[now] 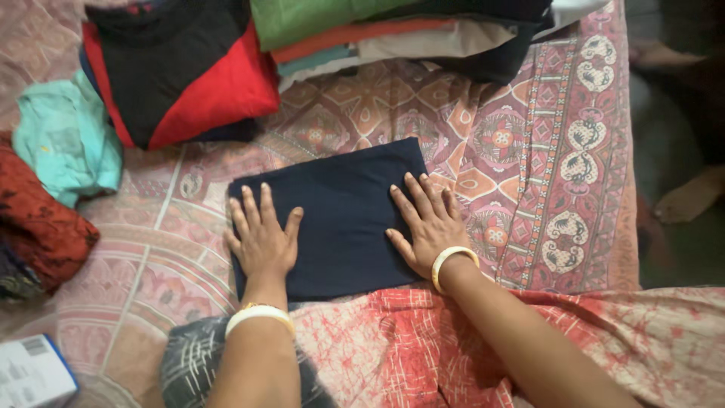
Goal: The person folds a dark blue t-shirt and a purple patterned cloth on a bed, smoothing and aligning each piece before stacking them with other folded clothes.
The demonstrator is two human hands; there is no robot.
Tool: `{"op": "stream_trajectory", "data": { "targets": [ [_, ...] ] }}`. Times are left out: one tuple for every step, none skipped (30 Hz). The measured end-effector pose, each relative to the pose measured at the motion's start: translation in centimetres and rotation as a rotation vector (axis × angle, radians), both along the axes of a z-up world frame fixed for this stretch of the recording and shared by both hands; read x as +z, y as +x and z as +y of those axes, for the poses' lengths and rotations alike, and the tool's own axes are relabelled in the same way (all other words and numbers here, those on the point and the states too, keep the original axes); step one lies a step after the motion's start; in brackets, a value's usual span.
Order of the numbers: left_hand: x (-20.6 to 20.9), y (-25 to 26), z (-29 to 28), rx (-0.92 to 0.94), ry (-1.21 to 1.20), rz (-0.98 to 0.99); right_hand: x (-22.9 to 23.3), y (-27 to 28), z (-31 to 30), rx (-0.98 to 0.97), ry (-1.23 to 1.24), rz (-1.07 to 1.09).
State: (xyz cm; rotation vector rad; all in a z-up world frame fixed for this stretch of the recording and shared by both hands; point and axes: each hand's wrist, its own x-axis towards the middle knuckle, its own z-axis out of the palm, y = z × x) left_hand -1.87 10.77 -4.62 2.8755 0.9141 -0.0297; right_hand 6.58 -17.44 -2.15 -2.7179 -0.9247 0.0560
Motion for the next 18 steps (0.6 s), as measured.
{"op": "stream_trajectory", "data": {
  "targets": [
    [0.2, 0.4, -0.2, 0.007, 0.014, 0.03, 0.0, 0.3, 0.0, -0.003, 0.003, 0.005],
    [0.4, 0.6, -0.6, 0.01, 0.021, 0.061, 0.0, 0.3, -0.1, -0.004, 0.0, 0.012],
    [0.8, 0.7, -1.0, 0.013, 0.029, 0.092, -0.2, 0.2, 0.0, -0.006, -0.002, 0.019],
    [0.9, 0.5, -2.0, -0.02, 0.004, 0.119, -0.3, 0.1, -0.2, 0.003, -0.007, 0.03],
    [1.0, 0.2, -3.5, -0.053, -0.021, 0.145, -0.5, -0.1, -0.3, -0.002, -0.008, 0.03],
    [1.1, -0.1, -5.2, -0.079, -0.045, 0.166, -0.5, 0.0, -0.3, 0.0, -0.007, 0.025],
    [1.1, -1.1, -7.4, -0.104, -0.084, 0.199, -0.5, 0.1, -0.2, 0.002, -0.006, 0.02],
    [1.3, -1.7, -9.3, -0.127, -0.123, 0.228, -0.6, 0.3, -0.1, -0.005, 0.023, 0.009],
    [1.6, -1.7, -9.8, -0.111, -0.157, 0.274, -0.6, 0.4, -0.1, -0.011, 0.052, -0.001],
    [1.8, -1.8, -10.3, -0.094, -0.199, 0.324, -0.7, 0.1, -0.3, -0.016, 0.073, -0.008],
    [2.0, -1.8, -10.7, -0.078, -0.242, 0.373, -0.8, 0.0, -0.4, -0.026, 0.129, -0.031],
    [2.2, -1.7, -10.8, -0.078, -0.257, 0.386, -0.9, 0.0, -0.6, -0.03, 0.182, -0.056],
    [2.5, -1.6, -10.7, -0.079, -0.272, 0.399, -0.9, 0.0, -0.8, -0.034, 0.236, -0.079],
    [2.7, -1.3, -10.5, -0.077, -0.284, 0.407, -0.9, 0.1, -0.8, -0.087, 0.295, -0.031],
    [2.8, -1.0, -10.4, -0.077, -0.289, 0.41, -1.0, 0.0, -1.0, -0.139, 0.354, 0.017],
    [2.9, -1.0, -10.4, -0.077, -0.293, 0.417, -1.1, -0.3, -1.1, -0.192, 0.413, 0.07],
    [3.0, -1.1, -10.4, -0.077, -0.296, 0.423, -1.1, -0.4, -1.1, -0.244, 0.467, 0.123],
    [3.0, -1.1, -10.4, -0.077, -0.3, 0.417, -1.2, -0.5, -1.0, -0.298, 0.523, 0.172]
  ]
}}
